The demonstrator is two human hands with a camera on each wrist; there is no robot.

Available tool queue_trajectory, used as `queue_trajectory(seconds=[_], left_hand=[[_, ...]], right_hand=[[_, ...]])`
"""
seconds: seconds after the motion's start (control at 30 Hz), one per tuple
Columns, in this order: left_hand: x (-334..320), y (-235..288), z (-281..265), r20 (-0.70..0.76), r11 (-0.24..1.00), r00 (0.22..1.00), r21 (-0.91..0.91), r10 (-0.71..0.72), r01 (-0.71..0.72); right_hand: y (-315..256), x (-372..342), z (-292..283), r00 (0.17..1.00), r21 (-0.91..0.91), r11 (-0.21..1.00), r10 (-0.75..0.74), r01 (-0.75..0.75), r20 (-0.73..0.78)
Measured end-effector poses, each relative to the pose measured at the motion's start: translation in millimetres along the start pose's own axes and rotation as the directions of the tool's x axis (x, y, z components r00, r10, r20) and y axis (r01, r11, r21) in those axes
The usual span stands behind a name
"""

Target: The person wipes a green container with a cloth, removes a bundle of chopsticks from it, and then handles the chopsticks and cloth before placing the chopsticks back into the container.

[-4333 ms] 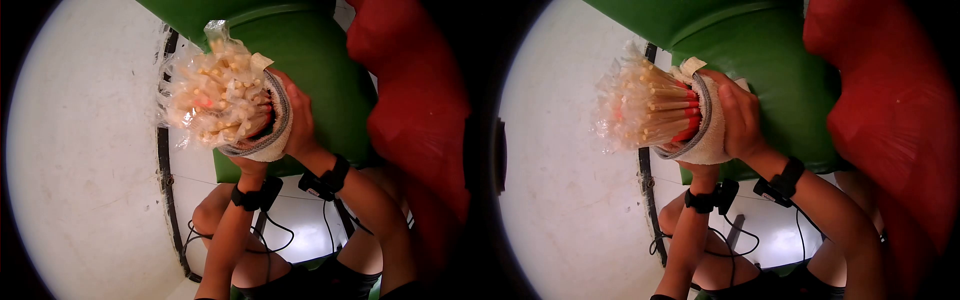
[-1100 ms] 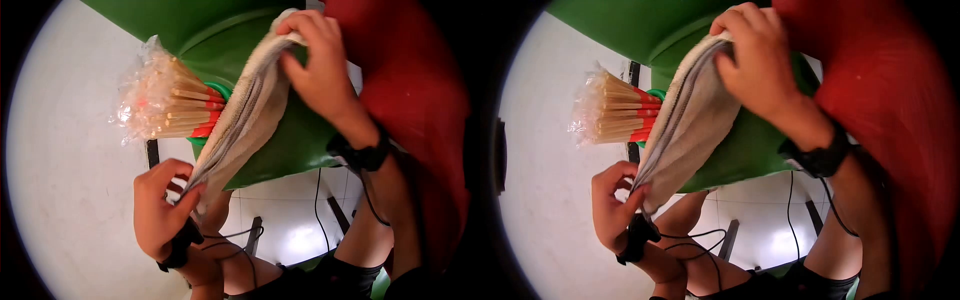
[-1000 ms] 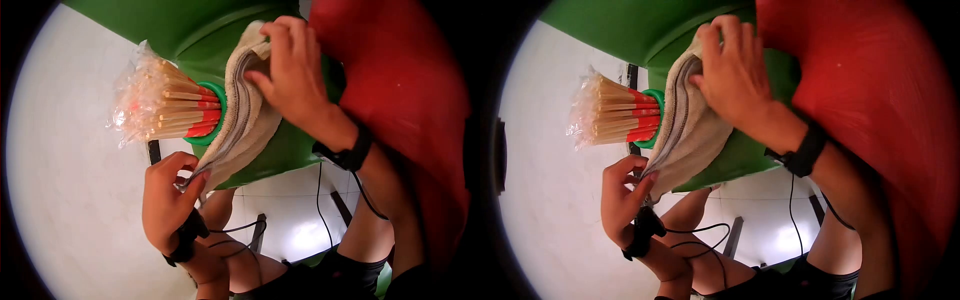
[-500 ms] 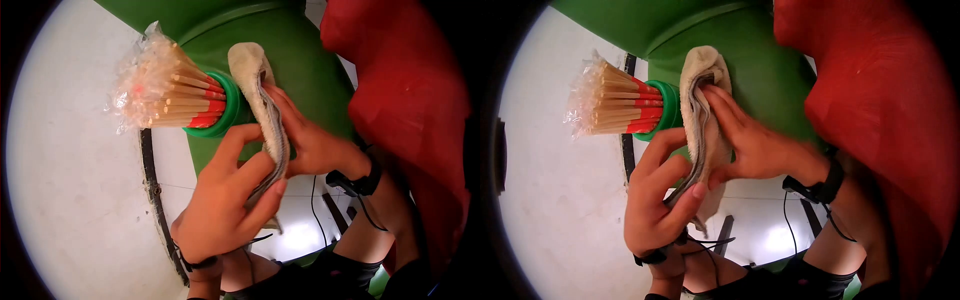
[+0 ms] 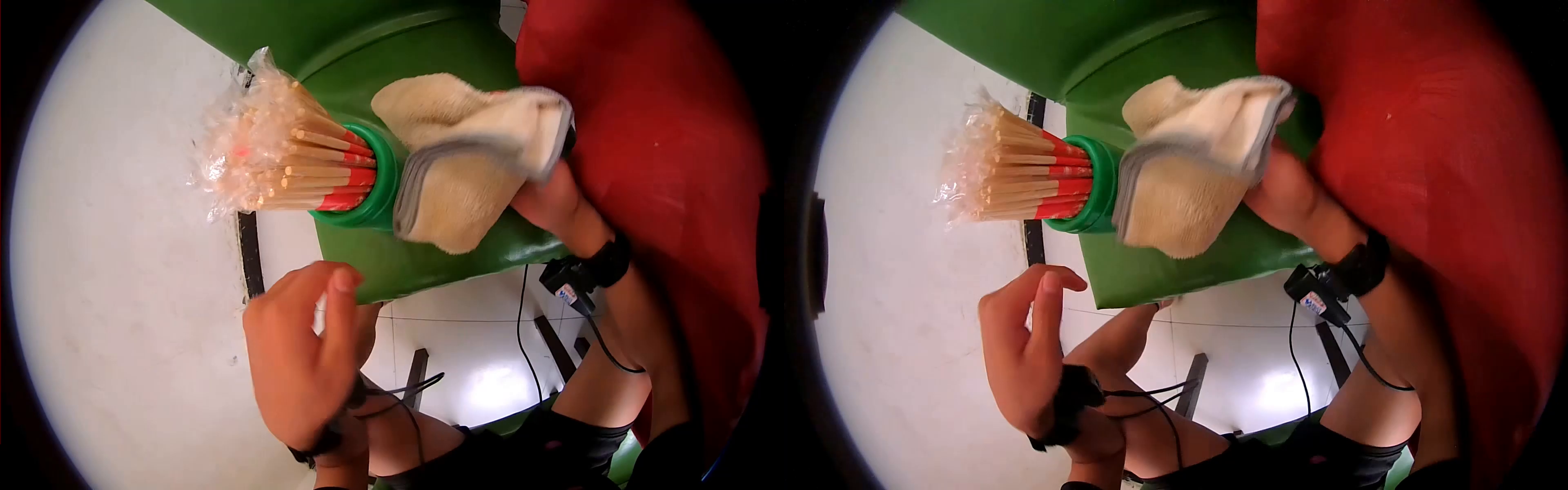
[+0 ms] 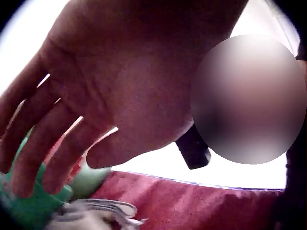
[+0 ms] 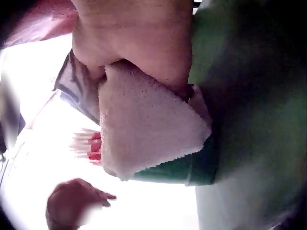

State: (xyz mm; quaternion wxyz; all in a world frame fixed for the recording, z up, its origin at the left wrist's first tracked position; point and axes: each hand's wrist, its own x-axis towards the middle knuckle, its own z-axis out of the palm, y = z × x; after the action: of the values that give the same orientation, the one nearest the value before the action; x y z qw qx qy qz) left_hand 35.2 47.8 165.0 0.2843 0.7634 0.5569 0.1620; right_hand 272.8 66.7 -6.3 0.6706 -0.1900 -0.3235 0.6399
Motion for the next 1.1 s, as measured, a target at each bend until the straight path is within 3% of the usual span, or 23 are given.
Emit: queue_trajectory(seconds=[0.03, 0.07, 0.1, 0.17, 0.2, 0.27, 0.37, 0.53, 0.63, 0.67, 0.8, 0.9, 0.93, 1.03, 1.1], left_hand=[[4.8, -9.6, -2.2, 0.02, 0.996, 0.996, 0.039, -0.084, 0.084], [12.8, -22.7, -2.3, 0.038, 0.983, 0.984, 0.079, -0.171, 0.168], [20.2, -46.2, 4.4, -0.048, 0.981, 0.99, 0.134, -0.135, 0.14], [36.4, -64.5, 21.8, -0.153, 0.999, 0.988, 0.04, 0.001, 0.005], [47.6, -74.1, 35.4, -0.142, 0.977, 0.987, -0.191, 0.073, -0.1], [63.0, -89.7, 62.5, -0.182, 0.748, 0.964, -0.608, 0.196, -0.267], [69.2, -88.7, 96.4, -0.282, 0.783, 0.951, -0.561, 0.124, -0.268], [70.0, -78.6, 80.8, -0.295, 0.721, 0.952, -0.642, 0.082, -0.261], [54.3, -79.9, 72.2, -0.291, 0.707, 0.952, -0.654, 0.092, -0.268], [52.4, -82.3, 72.3, -0.305, 0.701, 0.948, -0.658, 0.087, -0.276], [54.1, -88.2, 73.3, -0.356, 0.693, 0.934, -0.665, 0.033, -0.278], [58.9, -86.9, 77.2, -0.407, 0.777, 0.913, -0.571, 0.014, -0.266], [60.9, -89.9, 78.0, -0.411, 0.788, 0.911, -0.547, 0.041, -0.283], [59.3, -104.9, 80.4, -0.414, 0.804, 0.907, -0.513, 0.074, -0.299], [61.4, -110.4, 78.2, -0.435, 0.772, 0.899, -0.554, 0.052, -0.313]], right_hand=[[-2.3, 3.9, -6.0, 1.0, 0.156, 0.988, 0.014, -0.018, 0.026], [-4.8, 8.6, -11.0, 0.998, 0.151, 0.988, 0.045, -0.036, -0.052], [-8.7, 14.2, -10.0, 0.994, 0.09, 0.995, 0.044, -0.034, -0.105], [-23.8, 18.1, -4.7, 0.978, -0.045, 0.999, 0.018, -0.028, -0.209], [-31.8, 19.6, -1.8, 0.972, 0.017, 0.999, 0.05, -0.047, -0.232], [-35.3, 23.1, 10.7, 0.951, -0.033, 0.999, 0.026, -0.038, -0.307], [-42.0, 25.9, 16.6, 0.934, -0.088, 0.996, -0.003, -0.031, -0.359], [-56.3, 34.0, 24.2, 0.932, -0.129, 0.988, 0.03, -0.081, -0.361], [-67.4, 20.8, 14.7, 0.977, 0.004, 0.997, 0.075, -0.076, -0.197], [-66.7, 20.6, 12.1, 0.996, 0.052, 0.997, 0.067, -0.064, -0.066], [-45.6, 15.9, 11.2, 0.988, -0.002, 0.995, 0.101, -0.102, -0.115], [-34.8, 14.5, -3.0, 0.993, 0.182, 0.976, 0.112, -0.116, 0.03], [-37.6, 12.2, -2.2, 0.996, 0.025, 0.996, 0.091, -0.09, -0.01], [-41.0, 11.5, -4.8, 0.987, 0.268, 0.957, 0.074, -0.111, 0.146], [-41.8, 10.6, -8.1, 0.974, 0.288, 0.956, -0.002, -0.065, 0.225]])
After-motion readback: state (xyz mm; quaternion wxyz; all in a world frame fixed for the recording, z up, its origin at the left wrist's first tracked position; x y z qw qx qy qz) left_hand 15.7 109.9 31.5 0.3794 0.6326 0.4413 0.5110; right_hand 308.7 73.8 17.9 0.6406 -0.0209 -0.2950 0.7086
